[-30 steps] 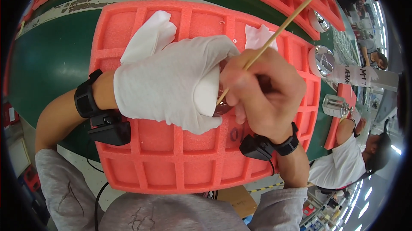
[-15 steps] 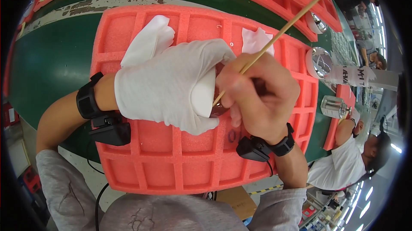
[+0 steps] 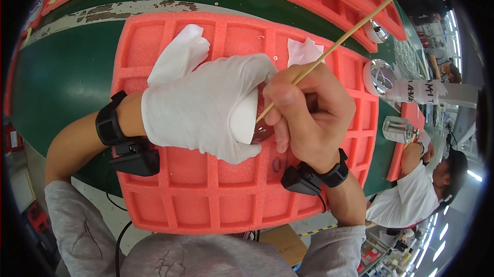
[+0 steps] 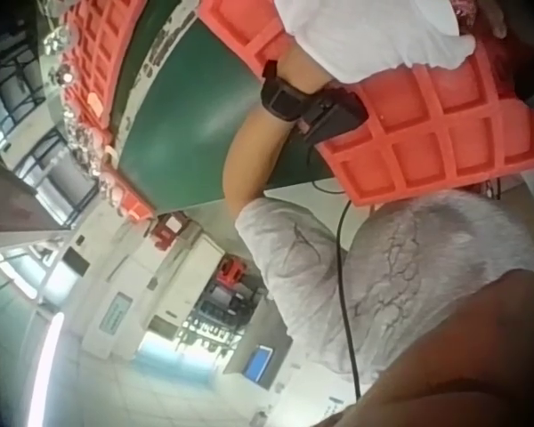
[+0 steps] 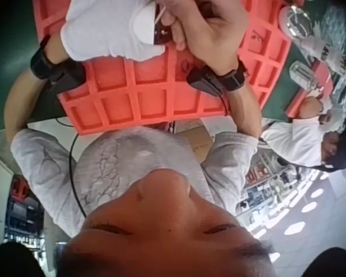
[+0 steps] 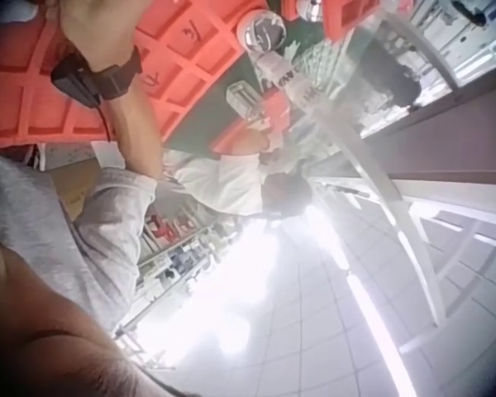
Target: The person cleans a cosmetic container by scraping the edges with a wooden stick and wiping the surface with a cloth, then places a small white ring onto the container and wipes it again.
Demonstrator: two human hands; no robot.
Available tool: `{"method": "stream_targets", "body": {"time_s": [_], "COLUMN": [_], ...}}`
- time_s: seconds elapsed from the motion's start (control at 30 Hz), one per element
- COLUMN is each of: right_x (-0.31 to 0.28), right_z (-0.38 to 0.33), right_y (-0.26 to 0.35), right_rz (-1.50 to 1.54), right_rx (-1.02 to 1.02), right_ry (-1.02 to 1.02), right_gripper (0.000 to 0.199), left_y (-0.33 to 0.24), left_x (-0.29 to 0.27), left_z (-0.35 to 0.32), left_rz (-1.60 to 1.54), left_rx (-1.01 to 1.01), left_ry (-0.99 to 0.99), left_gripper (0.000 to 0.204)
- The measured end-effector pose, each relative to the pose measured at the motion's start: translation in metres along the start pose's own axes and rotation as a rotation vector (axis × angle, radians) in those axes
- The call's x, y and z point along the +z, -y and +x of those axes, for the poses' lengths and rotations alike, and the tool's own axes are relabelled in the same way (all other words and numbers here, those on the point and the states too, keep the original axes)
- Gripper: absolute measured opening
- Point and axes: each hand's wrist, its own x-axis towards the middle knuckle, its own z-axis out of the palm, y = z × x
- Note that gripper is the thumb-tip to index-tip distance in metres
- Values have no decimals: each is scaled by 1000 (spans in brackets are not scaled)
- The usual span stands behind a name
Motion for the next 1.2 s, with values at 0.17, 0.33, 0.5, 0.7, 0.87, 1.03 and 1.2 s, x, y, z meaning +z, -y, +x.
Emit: {"method": "stream_targets", "body": {"time_s": [0.17, 0.33, 0.5, 0.7, 0.87, 1.03, 1.2], "right_x": [3, -10, -17, -3, -7, -11, 2], "right_z": [3, 12, 19, 1, 7, 8, -2], "right_y": [5, -8, -15, 7, -4, -8, 0], "right_rz": [117, -220, -256, 105, -95, -221, -14], "right_rx": [121, -280, -577, 152, -145, -375, -59], "right_ry": [-75, 195, 407, 26, 133, 292, 3], "right_gripper": [3, 4, 7, 5, 5, 5, 4], "left_y": [6, 0, 9, 2, -5, 6, 1], "left_x": [2, -1, 4, -2, -4, 2, -1], "left_z": [-1, -2, -2, -3, -4, -3, -3], "left_rz": [128, 91, -156, 228, 206, -68, 242], "left_rx": [93, 36, 109, 95, 23, 71, 133], "left_ry": [-76, -21, -70, -55, 18, -50, -92], "left_gripper": [56, 56, 53, 49, 54, 55, 56]}}
